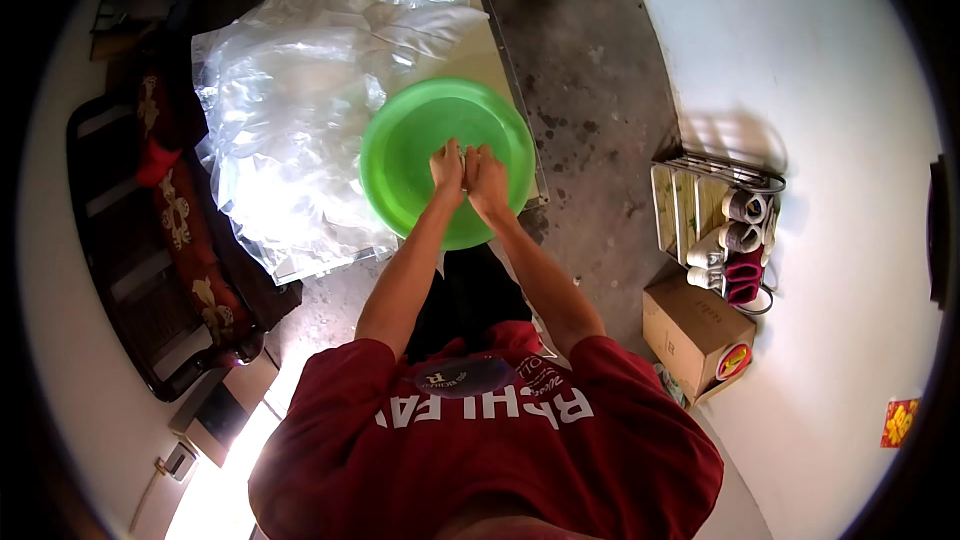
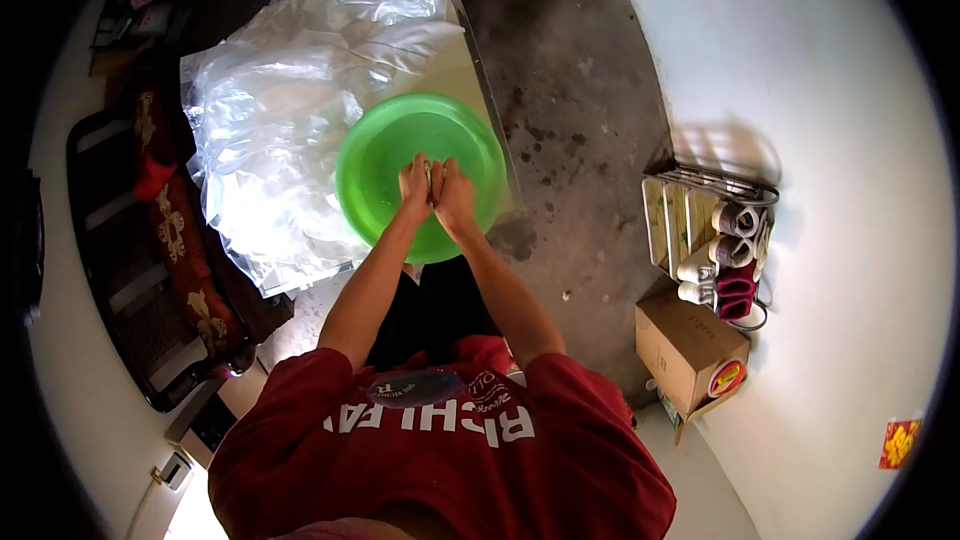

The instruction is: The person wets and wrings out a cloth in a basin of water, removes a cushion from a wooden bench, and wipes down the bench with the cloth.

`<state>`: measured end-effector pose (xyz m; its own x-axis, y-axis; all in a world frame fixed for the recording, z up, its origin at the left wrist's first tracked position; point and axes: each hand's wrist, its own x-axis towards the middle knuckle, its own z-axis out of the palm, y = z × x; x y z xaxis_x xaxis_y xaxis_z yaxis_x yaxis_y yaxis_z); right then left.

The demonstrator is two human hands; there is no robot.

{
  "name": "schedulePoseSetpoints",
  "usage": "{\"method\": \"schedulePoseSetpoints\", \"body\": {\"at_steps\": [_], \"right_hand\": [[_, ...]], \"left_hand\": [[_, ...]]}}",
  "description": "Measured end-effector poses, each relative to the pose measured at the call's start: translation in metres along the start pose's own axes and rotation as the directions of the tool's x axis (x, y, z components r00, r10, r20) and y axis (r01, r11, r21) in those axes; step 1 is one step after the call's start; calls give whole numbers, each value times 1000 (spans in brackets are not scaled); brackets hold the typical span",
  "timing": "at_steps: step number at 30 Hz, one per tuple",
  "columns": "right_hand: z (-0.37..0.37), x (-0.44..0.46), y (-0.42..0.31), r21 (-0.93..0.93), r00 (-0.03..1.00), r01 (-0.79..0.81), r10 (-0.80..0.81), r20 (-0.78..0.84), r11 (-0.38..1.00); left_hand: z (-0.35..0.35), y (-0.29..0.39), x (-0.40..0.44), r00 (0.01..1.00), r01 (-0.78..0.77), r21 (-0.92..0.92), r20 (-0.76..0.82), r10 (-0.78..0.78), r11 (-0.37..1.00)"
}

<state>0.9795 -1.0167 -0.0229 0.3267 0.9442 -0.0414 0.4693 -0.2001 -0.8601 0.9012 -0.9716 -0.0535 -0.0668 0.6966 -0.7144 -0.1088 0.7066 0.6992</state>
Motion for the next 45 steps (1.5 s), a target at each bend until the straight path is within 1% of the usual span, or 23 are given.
{"method": "schedulePoseSetpoints", "body": {"at_steps": [2, 3, 5, 6, 8, 9, 11, 13, 17, 19, 25, 26, 27, 28, 29, 30, 32, 34, 37, 40, 41, 43, 45], "right_hand": [[-4, 0, -8, 33, 997, -71, 72, -12, 997], [-4, 0, -7, -27, 996, 3, -6, -84, 1000], [-4, 1, -7, -92, 985, 74, -87, -150, 993], [-3, 0, -8, -119, 971, 143, -163, -175, 982], [-4, -2, -11, -151, 951, 210, -237, -198, 966], [-5, -5, -12, -204, 953, 211, -248, -176, 956], [-6, -7, -13, -258, 954, 211, -256, -155, 943], [-3, -8, -7, -133, 966, 217, -233, -112, 967], [-3, -7, 3, -90, 968, 201, -212, -132, 976], [-7, -9, 6, -66, 999, 37, -39, -18, 997], [-12, -11, 9, -39, 1000, -17, 16, -19, 999], [-13, -12, 9, -33, 1000, -17, 16, -26, 999], [-18, -13, 7, -119, 995, 96, -100, -29, 988], [-21, -12, 6, -206, 976, 205, -215, -28, 957], [-23, -18, 2, -205, 977, 196, -208, -41, 959], [-32, -21, -15, -236, 968, 175, -210, -134, 956], [-48, -28, -37, -261, 947, 153, -217, -238, 953], [-71, -42, -43, -79, 983, 110, -120, -140, 991], [-103, -64, -49, -280, 974, 165, -201, -104, 946], [-151, -92, -109, -72, 962, 151, -163, -217, 986], [-167, -104, -135, -88, 958, 138, -155, -239, 987], [-191, -137, -184, 77, 901, 216, -168, -400, 973], [-208, -174, -225, 4, 806, 432, -384, -451, 902]], "left_hand": [[3, 3, -9, 993, 114, -134, 49, -108, 984], [4, 4, -12, 993, 113, -136, 50, -107, 984], [4, 7, -18, 933, 326, -372, 273, -233, 869], [3, 2, -15, 933, 327, -371, 274, -234, 869], [-1, -13, -5, 968, 206, -165, 177, -176, 965], [0, -9, -6, 968, 206, -164, 180, -176, 965], [1, 1, -8, 995, 84, 336, 17, -95, 938], [-1, -6, 0, 1000, 20, 395, 0, -22, 919], [5, -2, -6, 983, -163, 486, 11, 181, 859], [11, 1, -11, 982, -166, 488, -1, 191, 857], [13, -17, 3, 968, -236, 479, 40, 247, 845], [8, -27, 14, 963, -258, 487, 54, 266, 835], [4, -20, 11, 961, -263, 493, 59, 270, 829], [1, -13, 9, 954, -292, 583, 125, 272, 758], [-2, -8, 4, 947, -319, 664, 191, 260, 676], [-4, -4, 2, 945, -325, 668, 198, 261, 670], [-11, 5, -1, 989, -131, 544, 126, 74, 829], [-21, 12, -8, 987, -123, 519, 156, 48, 846], [-38, 6, -5, 967, -146, 481, 254, 22, 865], [-56, -2, 3, 941, -174, 448, 337, 15, 877], [-59, -3, 2, 939, -159, 425, 343, 4, 891], [-64, -5, -2, 921, -155, 396, 388, -12, 905], [-67, -7, -6, 902, -146, 370, 431, -30, 918]]}}
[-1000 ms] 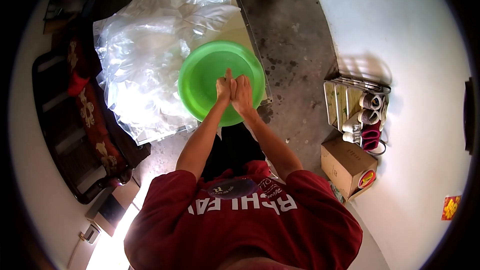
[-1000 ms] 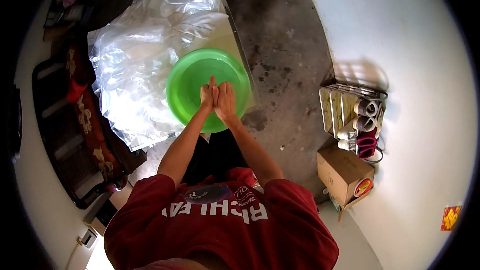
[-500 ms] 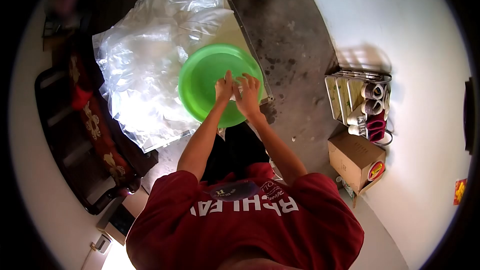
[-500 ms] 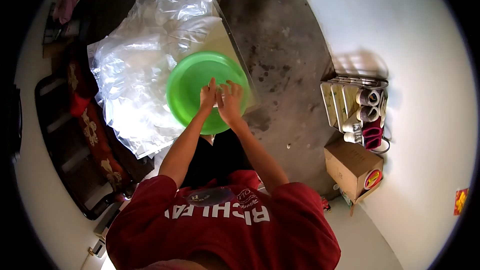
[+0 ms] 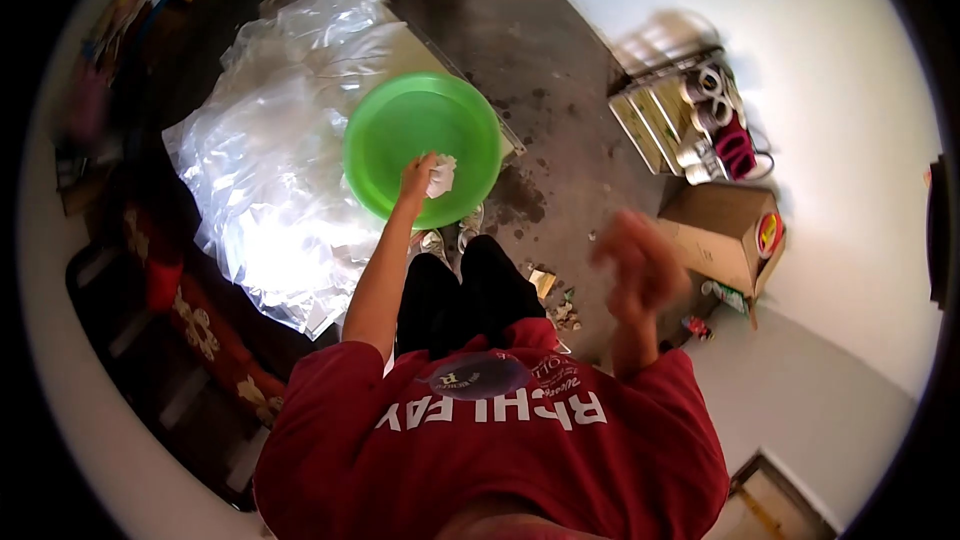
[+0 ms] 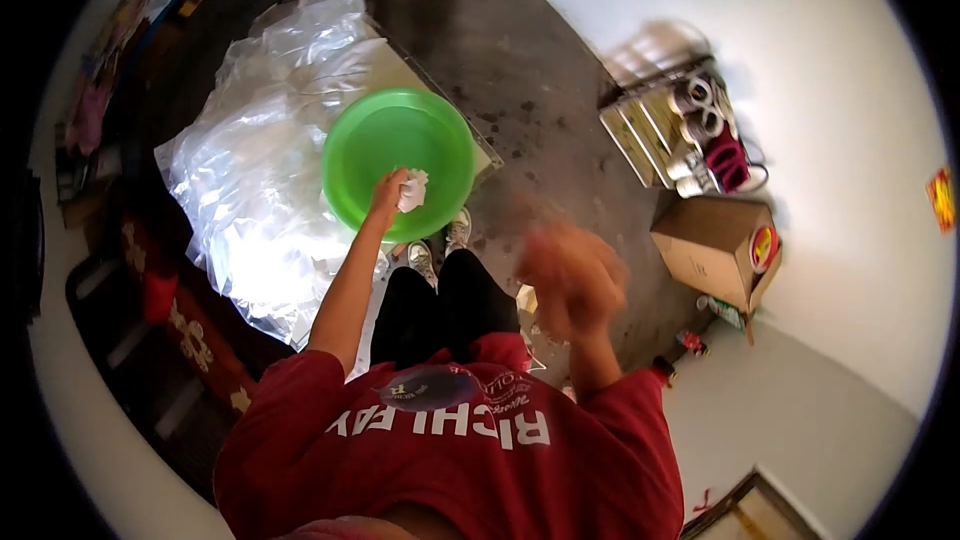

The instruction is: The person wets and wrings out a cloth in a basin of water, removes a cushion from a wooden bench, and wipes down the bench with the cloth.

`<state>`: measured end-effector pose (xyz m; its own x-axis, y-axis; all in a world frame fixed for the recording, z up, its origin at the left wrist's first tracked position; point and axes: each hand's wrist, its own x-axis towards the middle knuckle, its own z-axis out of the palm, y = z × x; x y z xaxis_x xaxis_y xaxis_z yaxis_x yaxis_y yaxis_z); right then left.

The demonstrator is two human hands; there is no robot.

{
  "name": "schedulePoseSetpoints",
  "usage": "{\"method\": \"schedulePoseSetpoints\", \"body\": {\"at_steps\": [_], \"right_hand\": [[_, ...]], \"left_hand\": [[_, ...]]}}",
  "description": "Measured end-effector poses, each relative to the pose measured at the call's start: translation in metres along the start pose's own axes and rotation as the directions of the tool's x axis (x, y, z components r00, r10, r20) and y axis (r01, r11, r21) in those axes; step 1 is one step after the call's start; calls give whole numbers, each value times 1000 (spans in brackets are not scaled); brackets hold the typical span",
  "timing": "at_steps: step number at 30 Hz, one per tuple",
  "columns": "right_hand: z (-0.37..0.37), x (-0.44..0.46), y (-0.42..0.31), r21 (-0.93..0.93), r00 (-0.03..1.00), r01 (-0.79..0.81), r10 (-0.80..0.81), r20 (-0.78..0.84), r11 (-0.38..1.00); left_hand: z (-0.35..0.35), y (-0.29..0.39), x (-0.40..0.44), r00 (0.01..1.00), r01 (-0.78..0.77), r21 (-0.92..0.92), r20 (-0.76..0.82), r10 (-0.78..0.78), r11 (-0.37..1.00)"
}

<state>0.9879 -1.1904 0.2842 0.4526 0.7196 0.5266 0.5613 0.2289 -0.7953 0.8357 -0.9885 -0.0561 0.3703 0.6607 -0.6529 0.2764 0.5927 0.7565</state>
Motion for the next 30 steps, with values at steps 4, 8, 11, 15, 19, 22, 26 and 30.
{"method": "schedulePoseSetpoints", "body": {"at_steps": [4, 8, 11, 15, 19, 22, 26, 30], "right_hand": [[-10, 11, -110, 281, 868, 488, -424, -261, 826], [-31, -11, -160, 224, 822, 561, -568, -37, 797], [-23, -23, -161, 399, 731, 678, -626, -272, 618], [-44, -37, -163, 501, 709, 685, -642, -292, 529], [-62, -47, -154, 606, 678, 677, -675, -293, 417], [-95, -54, -156, 737, 753, 431, -657, 25, 521], [-103, -53, -159, 730, 610, 70, -608, 508, 680], [-37, -65, -174, 968, 590, 250, -794, -144, 10]], "left_hand": [[-9, -13, 13, 997, 70, -82, 38, -67, 994], [-6, -15, -8, 993, 101, -135, 82, -90, 986], [-1, -25, -29, 998, 50, -185, 40, -43, 982], [-1, -49, -70, 994, 93, -349, 91, -64, 933], [6, -71, -148, 990, 79, -407, -77, -121, 910], [17, -74, -216, 955, -13, -540, -256, -150, 841], [-16, -162, -247, 941, -139, -638, -324, -101, 757], [-27, -196, -313, 841, -295, -665, -522, -145, 686]]}}
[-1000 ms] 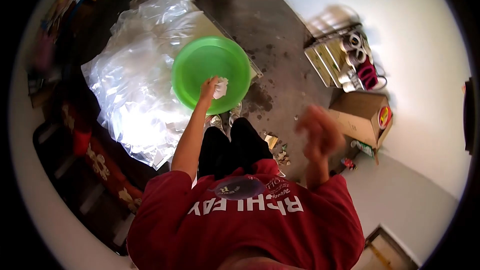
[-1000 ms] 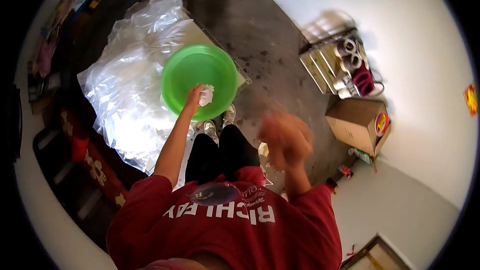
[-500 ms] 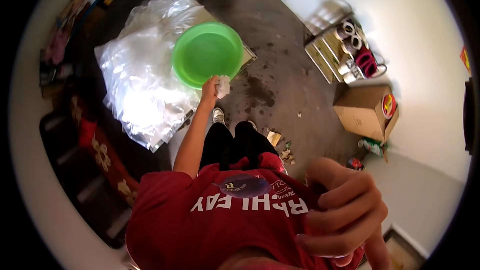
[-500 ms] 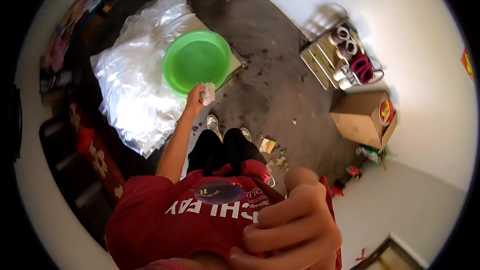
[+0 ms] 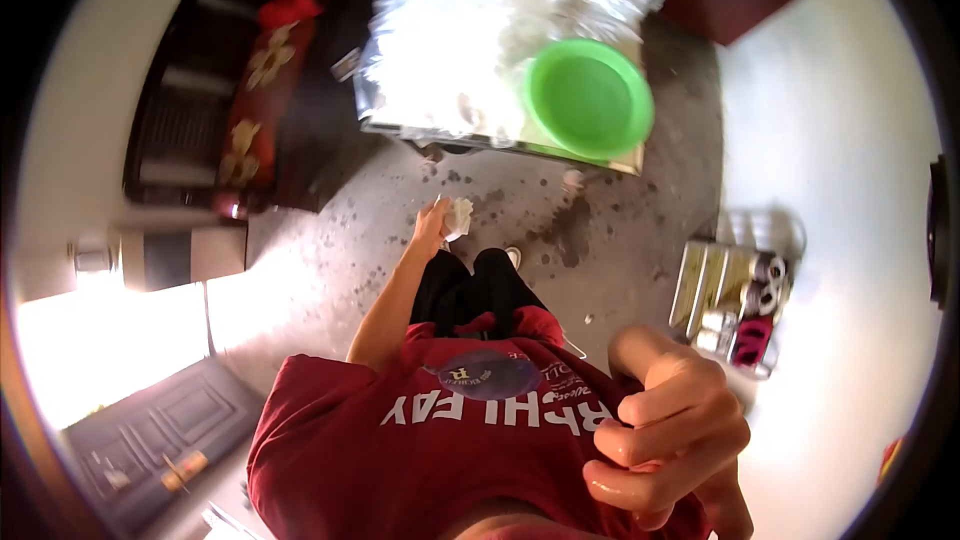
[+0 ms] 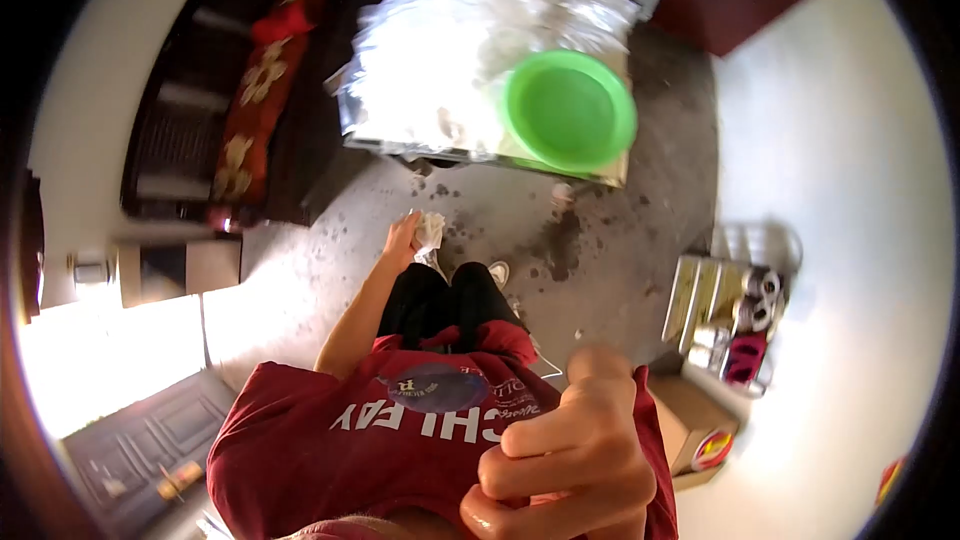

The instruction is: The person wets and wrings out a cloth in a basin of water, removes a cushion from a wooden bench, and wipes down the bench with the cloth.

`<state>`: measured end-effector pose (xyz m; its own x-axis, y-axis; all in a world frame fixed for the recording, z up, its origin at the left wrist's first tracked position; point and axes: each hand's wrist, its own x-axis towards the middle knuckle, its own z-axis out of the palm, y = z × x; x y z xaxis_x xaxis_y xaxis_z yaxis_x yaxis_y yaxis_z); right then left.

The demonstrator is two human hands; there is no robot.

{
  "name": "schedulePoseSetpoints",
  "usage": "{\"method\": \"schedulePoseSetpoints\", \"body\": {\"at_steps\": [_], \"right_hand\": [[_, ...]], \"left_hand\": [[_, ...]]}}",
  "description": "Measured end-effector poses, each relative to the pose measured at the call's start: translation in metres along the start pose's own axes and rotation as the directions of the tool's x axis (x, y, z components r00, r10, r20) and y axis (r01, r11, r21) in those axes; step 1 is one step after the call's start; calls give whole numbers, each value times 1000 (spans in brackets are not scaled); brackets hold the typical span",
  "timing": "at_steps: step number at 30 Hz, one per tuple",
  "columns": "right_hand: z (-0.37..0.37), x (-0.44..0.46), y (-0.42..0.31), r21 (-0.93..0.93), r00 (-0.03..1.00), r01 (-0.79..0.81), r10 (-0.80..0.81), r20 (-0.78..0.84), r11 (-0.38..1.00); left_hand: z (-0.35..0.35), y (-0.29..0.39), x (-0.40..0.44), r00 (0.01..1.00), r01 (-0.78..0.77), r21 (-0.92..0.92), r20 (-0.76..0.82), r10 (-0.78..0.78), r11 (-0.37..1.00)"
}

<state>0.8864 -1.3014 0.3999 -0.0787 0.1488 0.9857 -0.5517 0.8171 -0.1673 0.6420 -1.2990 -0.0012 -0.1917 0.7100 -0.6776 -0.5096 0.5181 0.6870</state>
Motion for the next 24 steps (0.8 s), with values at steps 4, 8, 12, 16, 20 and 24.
{"method": "schedulePoseSetpoints", "body": {"at_steps": [4, 8, 12, 16, 20, 24], "right_hand": [[18, 17, 16, 173, 923, -285, 222, 314, 943], [68, 27, 42, 271, 892, -322, 195, 407, 907], [141, -4, 75, 492, 988, -45, -33, 149, 869], [195, -47, 101, 484, 859, -511, 403, 316, 710], [276, -141, 156, 77, 288, -951, 767, 573, 299], [338, -257, 204, -230, 243, -858, 757, 606, 459]], "left_hand": [[-88, -26, -17, 980, -19, -115, -201, -4, 993], [-146, -41, -51, 928, -76, -269, -370, -30, 960], [-205, -64, -71, 893, -106, -391, -441, -85, 914], [-254, -65, -97, 912, -193, -468, -411, -18, 862], [-277, -15, -135, 905, -359, -551, -404, 136, 753], [-302, 25, -160, 833, -541, -401, -374, 408, 739]]}}
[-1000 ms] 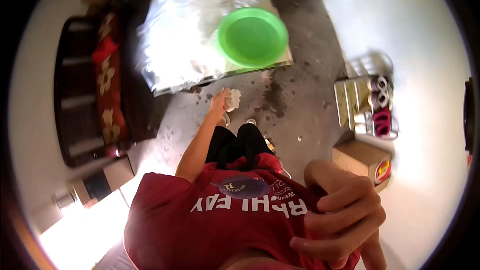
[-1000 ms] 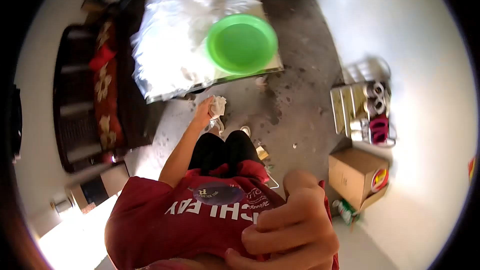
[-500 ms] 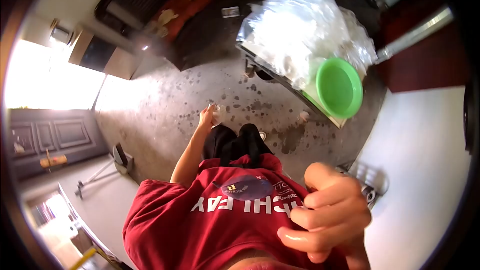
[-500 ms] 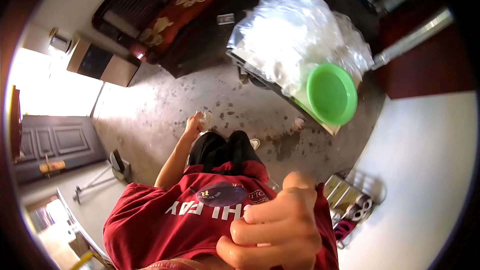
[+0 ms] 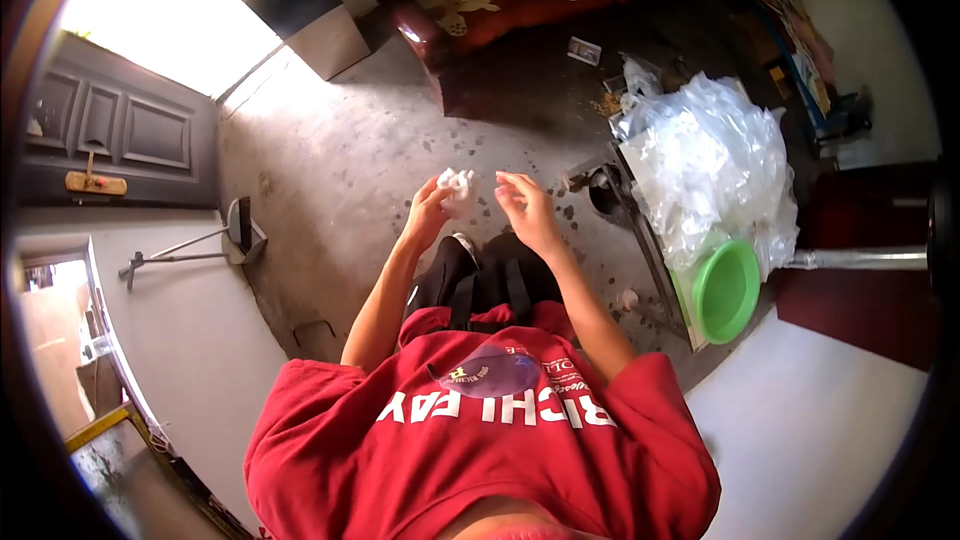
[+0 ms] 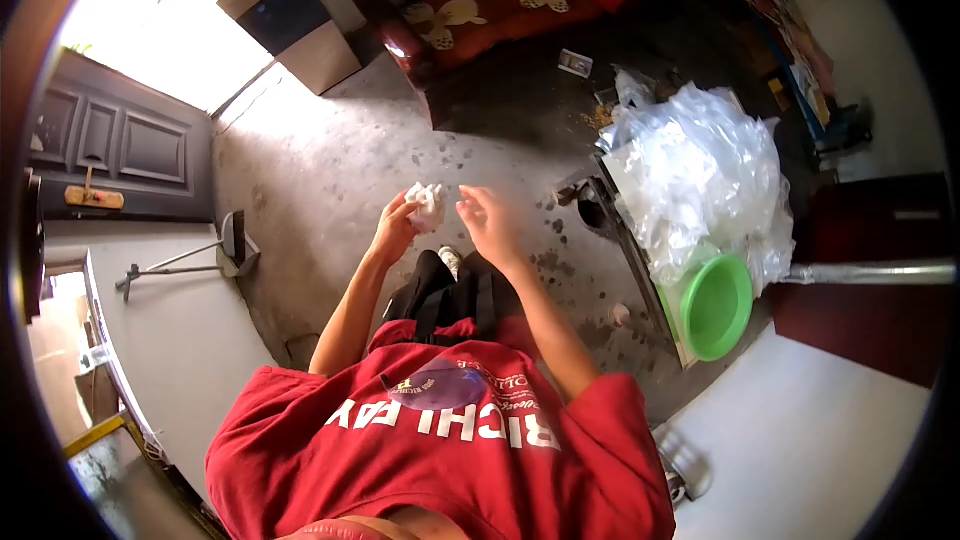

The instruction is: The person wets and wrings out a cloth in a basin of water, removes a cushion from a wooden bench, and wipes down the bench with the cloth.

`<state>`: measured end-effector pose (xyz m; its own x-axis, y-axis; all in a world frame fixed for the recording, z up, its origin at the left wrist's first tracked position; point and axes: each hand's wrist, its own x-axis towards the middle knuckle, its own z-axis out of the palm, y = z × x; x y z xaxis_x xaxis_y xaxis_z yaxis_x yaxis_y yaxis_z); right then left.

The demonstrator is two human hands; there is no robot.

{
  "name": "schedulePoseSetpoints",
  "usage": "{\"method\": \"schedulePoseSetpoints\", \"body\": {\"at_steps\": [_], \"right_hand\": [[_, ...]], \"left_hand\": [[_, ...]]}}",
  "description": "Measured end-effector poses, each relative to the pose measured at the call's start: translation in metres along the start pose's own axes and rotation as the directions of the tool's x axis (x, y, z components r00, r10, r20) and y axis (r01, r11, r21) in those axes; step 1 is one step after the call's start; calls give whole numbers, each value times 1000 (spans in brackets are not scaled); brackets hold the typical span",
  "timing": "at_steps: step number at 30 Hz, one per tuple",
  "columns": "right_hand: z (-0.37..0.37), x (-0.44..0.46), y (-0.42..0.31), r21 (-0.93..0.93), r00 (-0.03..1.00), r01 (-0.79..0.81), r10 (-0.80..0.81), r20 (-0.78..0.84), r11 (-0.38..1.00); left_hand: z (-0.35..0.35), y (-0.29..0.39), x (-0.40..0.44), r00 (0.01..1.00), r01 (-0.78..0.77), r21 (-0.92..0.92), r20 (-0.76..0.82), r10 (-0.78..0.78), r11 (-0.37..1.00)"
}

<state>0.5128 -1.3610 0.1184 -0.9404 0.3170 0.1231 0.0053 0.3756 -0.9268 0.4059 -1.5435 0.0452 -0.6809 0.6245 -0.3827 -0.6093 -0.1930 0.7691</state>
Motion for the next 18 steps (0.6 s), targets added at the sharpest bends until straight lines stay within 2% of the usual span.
{"method": "schedulePoseSetpoints", "body": {"at_steps": [3, 6, 8, 9, 10, 11, 13, 15, 16, 17, 18], "right_hand": [[38, 23, 30, 141, 977, -211, 208, 36, 967], [52, 50, 45, 203, 967, -228, 197, 164, 952], [56, 65, 48, 221, 964, -231, 192, 182, 948], [54, 74, 48, 227, 959, -224, 173, 223, 948], [54, 83, 49, 233, 953, -217, 154, 262, 948], [55, 93, 49, 272, 949, -260, 193, 251, 926], [61, 111, 73, 319, 956, -248, 178, 233, 915], [63, 131, 95, 365, 963, -235, 165, 212, 901], [61, 141, 102, 283, 972, -195, 148, 180, 939], [58, 152, 111, 197, 980, -157, 129, 149, 968], [55, 164, 116, 197, 978, -163, 132, 162, 967]], "left_hand": [[2, 22, 10, 999, -34, 14, -24, 34, 999], [12, 43, 17, 991, -93, 45, -93, 97, 995], [1, 46, 35, 976, -123, 395, -120, 184, 910], [11, 52, 40, 952, -140, 383, -201, 231, 913], [13, 54, 48, 949, -137, 381, -213, 231, 914], [15, 56, 57, 934, -139, 404, -251, 256, 904], [12, 59, 76, 913, -132, 427, -299, 277, 895], [6, 61, 100, 911, -162, 382, -296, 286, 910], [1, 61, 111, 908, -158, 381, -306, 286, 911], [-6, 61, 121, 923, -141, 481, -252, 290, 865], [-8, 64, 131, 937, -127, 573, -199, 288, 810]]}}
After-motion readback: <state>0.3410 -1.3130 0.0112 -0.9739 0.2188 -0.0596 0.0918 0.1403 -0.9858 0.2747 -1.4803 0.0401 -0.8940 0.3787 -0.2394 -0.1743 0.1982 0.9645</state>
